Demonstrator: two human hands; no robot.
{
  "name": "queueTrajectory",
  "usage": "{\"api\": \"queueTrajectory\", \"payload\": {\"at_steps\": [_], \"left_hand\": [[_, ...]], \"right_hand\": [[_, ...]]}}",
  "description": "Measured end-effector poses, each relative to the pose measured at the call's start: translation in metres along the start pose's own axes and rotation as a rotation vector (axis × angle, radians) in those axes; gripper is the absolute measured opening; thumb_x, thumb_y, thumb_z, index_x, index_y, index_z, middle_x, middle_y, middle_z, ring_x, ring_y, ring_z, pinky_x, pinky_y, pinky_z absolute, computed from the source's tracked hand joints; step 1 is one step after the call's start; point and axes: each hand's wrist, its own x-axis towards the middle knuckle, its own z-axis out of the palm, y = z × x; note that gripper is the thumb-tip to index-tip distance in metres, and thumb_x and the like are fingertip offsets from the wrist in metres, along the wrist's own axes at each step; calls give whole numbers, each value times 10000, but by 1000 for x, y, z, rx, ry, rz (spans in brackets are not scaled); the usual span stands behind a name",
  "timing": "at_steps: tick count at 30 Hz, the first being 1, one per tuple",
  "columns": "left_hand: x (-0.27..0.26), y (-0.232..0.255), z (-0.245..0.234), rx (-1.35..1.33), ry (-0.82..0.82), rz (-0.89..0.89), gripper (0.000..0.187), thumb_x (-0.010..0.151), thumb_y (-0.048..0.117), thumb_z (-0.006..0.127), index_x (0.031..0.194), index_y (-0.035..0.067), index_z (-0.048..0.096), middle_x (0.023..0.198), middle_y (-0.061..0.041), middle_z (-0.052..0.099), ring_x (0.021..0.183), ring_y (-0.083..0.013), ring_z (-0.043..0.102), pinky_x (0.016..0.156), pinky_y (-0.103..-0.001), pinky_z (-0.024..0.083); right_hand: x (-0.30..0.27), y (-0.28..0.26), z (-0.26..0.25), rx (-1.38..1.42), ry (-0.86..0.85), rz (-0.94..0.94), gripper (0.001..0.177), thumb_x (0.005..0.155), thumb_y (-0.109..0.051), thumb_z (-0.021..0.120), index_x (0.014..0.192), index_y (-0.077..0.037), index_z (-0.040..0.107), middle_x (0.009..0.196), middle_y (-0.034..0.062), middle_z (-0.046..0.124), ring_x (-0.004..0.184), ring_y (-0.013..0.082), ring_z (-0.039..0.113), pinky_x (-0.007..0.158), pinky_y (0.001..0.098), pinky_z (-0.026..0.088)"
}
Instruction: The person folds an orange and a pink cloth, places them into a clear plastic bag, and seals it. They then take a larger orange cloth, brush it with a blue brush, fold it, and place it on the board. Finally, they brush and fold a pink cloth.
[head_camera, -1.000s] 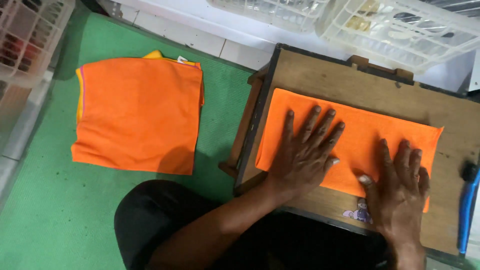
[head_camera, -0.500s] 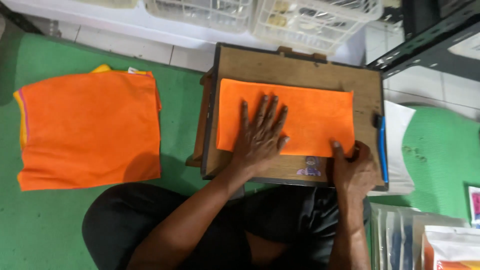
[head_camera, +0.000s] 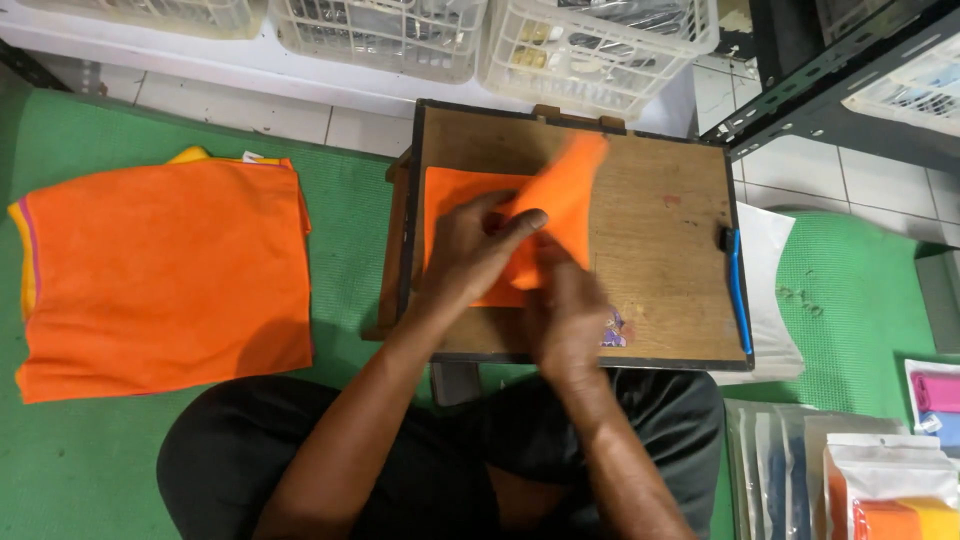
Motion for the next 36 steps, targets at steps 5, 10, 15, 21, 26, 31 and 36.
{"api": "queueTrajectory", "payload": {"at_steps": [5, 10, 15, 21, 26, 31, 36], "left_hand": [[1, -2, -49, 294, 124, -116, 315, 740, 426, 858, 797, 183, 664, 600, -25, 668, 634, -234, 737, 484, -313, 471], [-1, 15, -63, 242, 183, -72, 343, 819, 230, 827, 1027, -1, 681, 1331, -240, 496, 1110, -475, 646, 859, -428, 591], [1, 12, -62, 238, 174, -65, 345, 900, 144, 753, 1186, -29, 666, 1442, -253, 408, 1226, -492, 603, 977, -441, 584], [5, 1, -64, 152, 144, -40, 348, 911, 138, 757, 1205, -25, 667, 1429, -207, 380, 1252, -461, 589, 978, -410, 585], [10, -12, -59, 418, 77, 24, 271, 865, 81, 708, 1094, -47, 640, 1425, -258, 432, 1072, -357, 615, 856, -438, 541], [4, -1, -60, 455, 73, 41, 322, 853, 51, 729, 1135, -46, 605, 1420, -244, 382, 1124, -374, 569, 880, -442, 540], [2, -4, -60, 378, 20, -43, 573, 910, 130, 766, 1406, -12, 515, 1531, -261, 269, 1361, -502, 493, 1027, -532, 550]], "right_hand": [[-14, -9, 13, -34, -40, -602, 286, 953, -173, 568, 1171, -62, 715, 1224, 140, 716, 1184, 344, 657, 1066, 449, 476], [-16, 34, 18, -164, -30, -399, 512, 919, -191, 640, 1407, -39, 607, 1418, 205, 626, 1190, 416, 627, 926, 493, 502], [-26, 65, 33, -380, -11, -194, 639, 878, -145, 555, 1517, -150, 545, 1268, 144, 734, 925, 356, 748, 750, 488, 573], [-18, 39, 19, -233, -93, -273, 604, 906, -100, 560, 1508, -55, 543, 1422, 223, 634, 1250, 419, 637, 919, 490, 537], [-15, 34, 7, -197, -198, -258, 625, 877, 33, 552, 1490, -93, 533, 1499, 243, 566, 1275, 447, 629, 931, 492, 516], [-18, 37, 2, -175, -151, -248, 611, 863, 28, 604, 1462, -89, 576, 1473, 279, 575, 1246, 438, 642, 940, 460, 525], [-25, 67, 27, -328, 33, -313, 575, 888, -281, 680, 1451, -172, 641, 1381, 93, 695, 1233, 278, 678, 919, 359, 556]]}}
